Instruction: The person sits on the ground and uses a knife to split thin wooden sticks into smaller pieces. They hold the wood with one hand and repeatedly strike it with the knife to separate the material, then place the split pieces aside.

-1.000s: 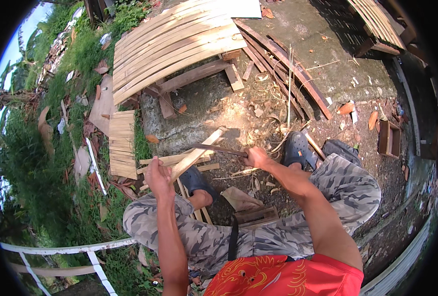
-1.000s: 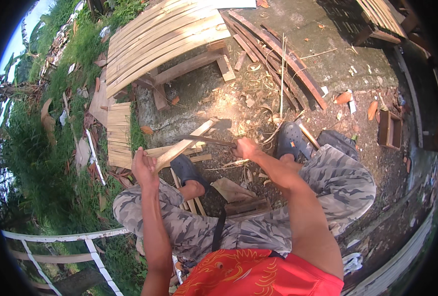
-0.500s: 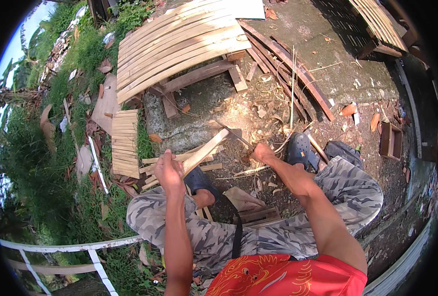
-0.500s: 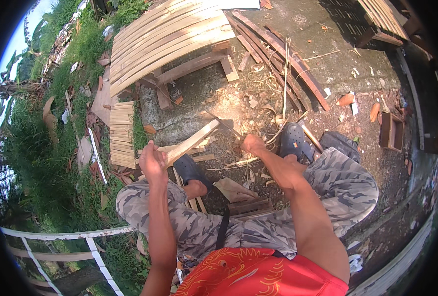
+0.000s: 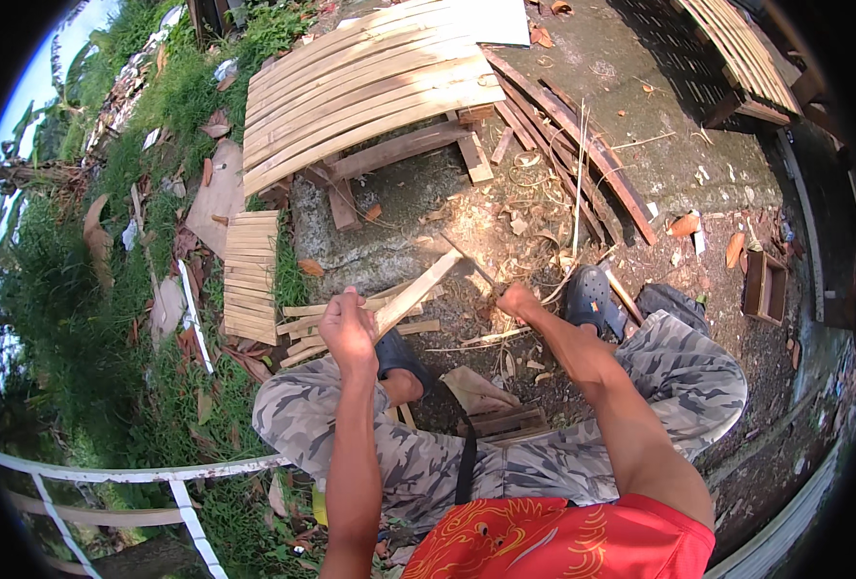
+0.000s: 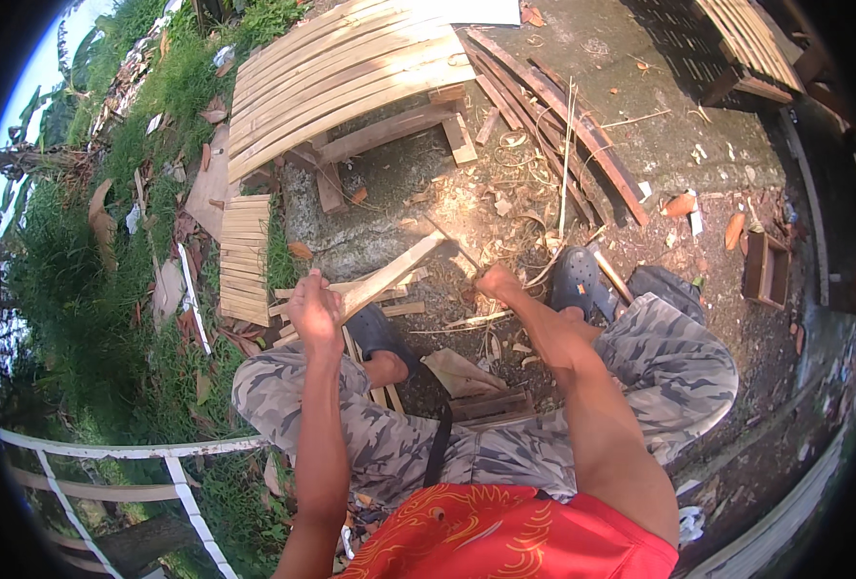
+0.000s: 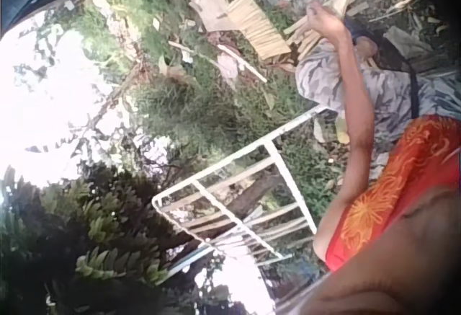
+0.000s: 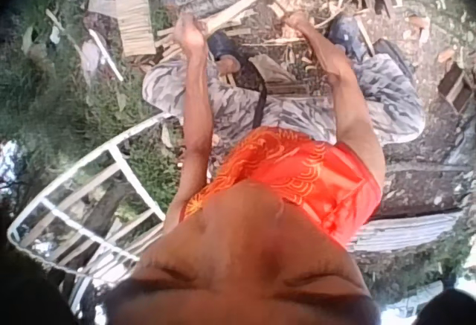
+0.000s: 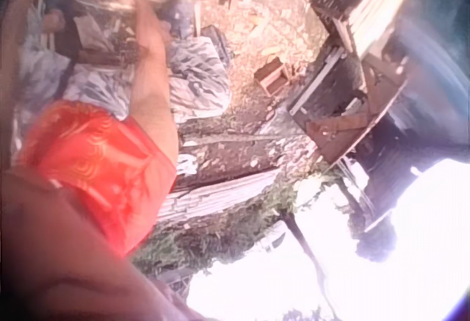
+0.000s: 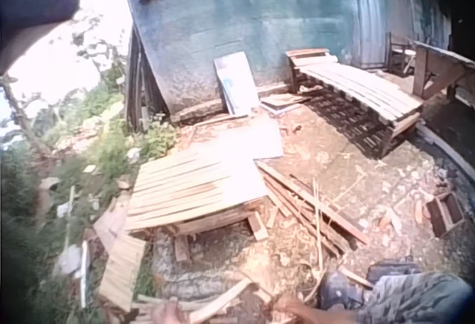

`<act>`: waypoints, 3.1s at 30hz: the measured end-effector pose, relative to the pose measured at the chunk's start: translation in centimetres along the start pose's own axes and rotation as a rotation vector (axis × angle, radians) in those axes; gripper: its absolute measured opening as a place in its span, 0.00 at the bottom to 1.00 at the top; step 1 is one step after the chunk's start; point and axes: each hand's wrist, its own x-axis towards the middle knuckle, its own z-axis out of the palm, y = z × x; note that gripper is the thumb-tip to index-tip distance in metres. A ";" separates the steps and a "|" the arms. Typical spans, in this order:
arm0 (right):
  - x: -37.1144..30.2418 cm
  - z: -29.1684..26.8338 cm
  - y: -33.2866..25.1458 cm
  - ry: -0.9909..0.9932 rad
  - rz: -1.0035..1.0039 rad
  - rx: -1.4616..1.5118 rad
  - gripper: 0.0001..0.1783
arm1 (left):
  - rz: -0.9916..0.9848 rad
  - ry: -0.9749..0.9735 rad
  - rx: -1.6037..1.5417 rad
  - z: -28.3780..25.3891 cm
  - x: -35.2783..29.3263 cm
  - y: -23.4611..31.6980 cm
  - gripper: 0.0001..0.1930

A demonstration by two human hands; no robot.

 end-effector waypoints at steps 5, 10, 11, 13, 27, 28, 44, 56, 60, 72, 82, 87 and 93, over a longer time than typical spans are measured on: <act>-2.1 4.6 -1.7 0.235 -0.412 -0.061 0.18 | 0.066 -0.103 -0.037 0.1 0.5 -0.1 0.13; -2.8 4.6 0.1 0.357 -0.611 -0.083 0.18 | 0.006 -0.044 0.006 -0.3 0.4 -0.3 0.14; -2.0 3.5 0.7 0.218 -0.226 -0.051 0.19 | -0.003 -0.054 -0.014 -0.4 0.3 -0.5 0.14; -0.8 2.2 1.9 0.256 -0.193 -0.176 0.19 | 0.030 -0.062 -0.014 -0.8 0.3 -0.6 0.14; -5.7 5.0 -2.7 0.280 -0.573 -0.018 0.22 | 0.010 0.087 -0.079 -3.1 1.3 -0.7 0.13; -5.6 4.5 -2.6 0.304 -0.537 -0.015 0.23 | 0.009 0.091 -0.080 -3.3 1.2 -0.8 0.13; -8.8 6.1 -4.7 0.279 -0.632 -0.059 0.19 | 0.106 0.120 -0.020 -2.2 -0.7 -1.6 0.14; -9.2 5.7 -3.6 0.339 -0.650 -0.098 0.19 | 0.112 0.131 -0.040 -1.2 -1.6 -1.6 0.15; -9.1 6.7 -3.9 0.277 -0.955 -0.142 0.19 | 0.107 0.112 -0.037 -0.5 -1.5 -1.0 0.16; -5.8 5.9 -2.1 0.360 -0.621 -0.062 0.19 | 0.062 0.070 -0.006 -1.3 -1.3 -1.1 0.14; -4.7 5.7 -0.7 0.487 -0.648 -0.164 0.19 | 0.069 0.010 -0.006 -1.3 -1.3 -1.4 0.13; -2.9 6.6 0.7 0.427 -0.330 -0.001 0.22 | 0.064 0.084 -0.053 -1.2 -1.2 -1.1 0.14; -3.2 6.1 0.0 0.481 -0.827 -0.127 0.16 | 0.101 0.035 -0.005 -0.7 -1.2 -1.6 0.15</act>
